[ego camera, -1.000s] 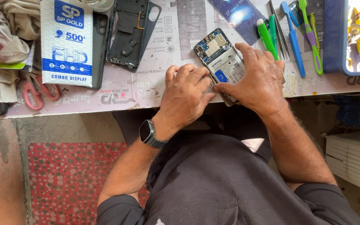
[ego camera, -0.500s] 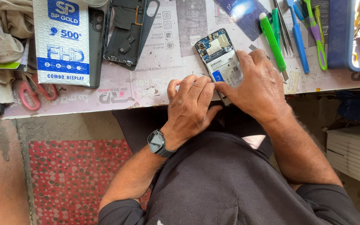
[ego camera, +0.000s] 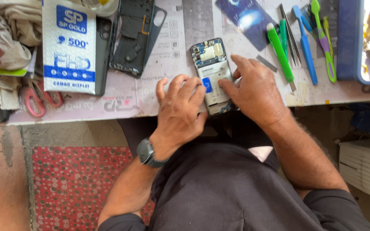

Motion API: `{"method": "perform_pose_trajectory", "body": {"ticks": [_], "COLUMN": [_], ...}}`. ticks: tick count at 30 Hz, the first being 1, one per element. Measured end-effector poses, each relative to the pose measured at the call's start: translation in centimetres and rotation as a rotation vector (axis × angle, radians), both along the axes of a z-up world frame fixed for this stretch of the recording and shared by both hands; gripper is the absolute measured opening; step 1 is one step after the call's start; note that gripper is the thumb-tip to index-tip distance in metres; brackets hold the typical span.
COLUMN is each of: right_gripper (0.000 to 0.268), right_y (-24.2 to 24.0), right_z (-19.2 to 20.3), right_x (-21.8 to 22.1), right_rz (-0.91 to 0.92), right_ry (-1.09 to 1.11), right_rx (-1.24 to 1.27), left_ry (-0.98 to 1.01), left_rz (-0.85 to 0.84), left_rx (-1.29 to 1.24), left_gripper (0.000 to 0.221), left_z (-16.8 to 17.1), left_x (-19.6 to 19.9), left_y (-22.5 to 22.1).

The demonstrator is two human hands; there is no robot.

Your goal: The person cleans the internal components of a disassembled smartphone using a spray bottle and toothbrushes. They apply liquid to the battery and circuit areas, then scrub with a green toothbrush followed by a blue toothbrush.

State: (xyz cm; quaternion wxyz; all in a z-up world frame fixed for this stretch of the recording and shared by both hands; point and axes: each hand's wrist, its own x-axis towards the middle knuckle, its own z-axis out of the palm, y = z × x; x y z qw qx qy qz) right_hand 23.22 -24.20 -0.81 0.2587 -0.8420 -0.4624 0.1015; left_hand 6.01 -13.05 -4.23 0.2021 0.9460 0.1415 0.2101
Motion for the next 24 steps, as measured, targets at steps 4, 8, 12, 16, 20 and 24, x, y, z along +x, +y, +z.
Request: {"method": "perform_pose_trajectory", "body": {"ticks": [4, 8, 12, 16, 20, 24], "right_gripper": [0.056, 0.050, 0.035, 0.026, 0.024, 0.029], "right_y": [1.6, 1.9, 2.3, 0.6, -0.6, -1.3], "right_z": [-0.6, -0.8, -0.9, -2.1, -3.7, -5.1], "right_x": [0.6, 1.1, 1.8, 1.7, 0.8, 0.7], "right_rz": [0.007, -0.033, -0.083, -0.093, 0.021, 0.192], "right_ry": [0.069, 0.222, 0.351, 0.386, 0.223, 0.081], "right_rx": [0.033, 0.016, 0.084, 0.217, 0.412, 0.587], "left_ry": [0.082, 0.097, 0.061, 0.114, 0.118, 0.092], "left_rz": [-0.093, -0.219, -0.257, -0.236, -0.226, -0.198], "left_rx": [-0.070, -0.220, -0.205, -0.178, -0.155, -0.100], "left_gripper": [0.073, 0.084, 0.086, 0.081, 0.077, 0.069], "left_z": [0.4, 0.4, 1.8, 1.8, 1.0, 1.0], "left_x": [-0.3, 0.0, 1.3, 1.5, 1.0, 1.1], "left_y": [2.8, 5.5, 6.4, 6.0, 5.8, 5.6]}}
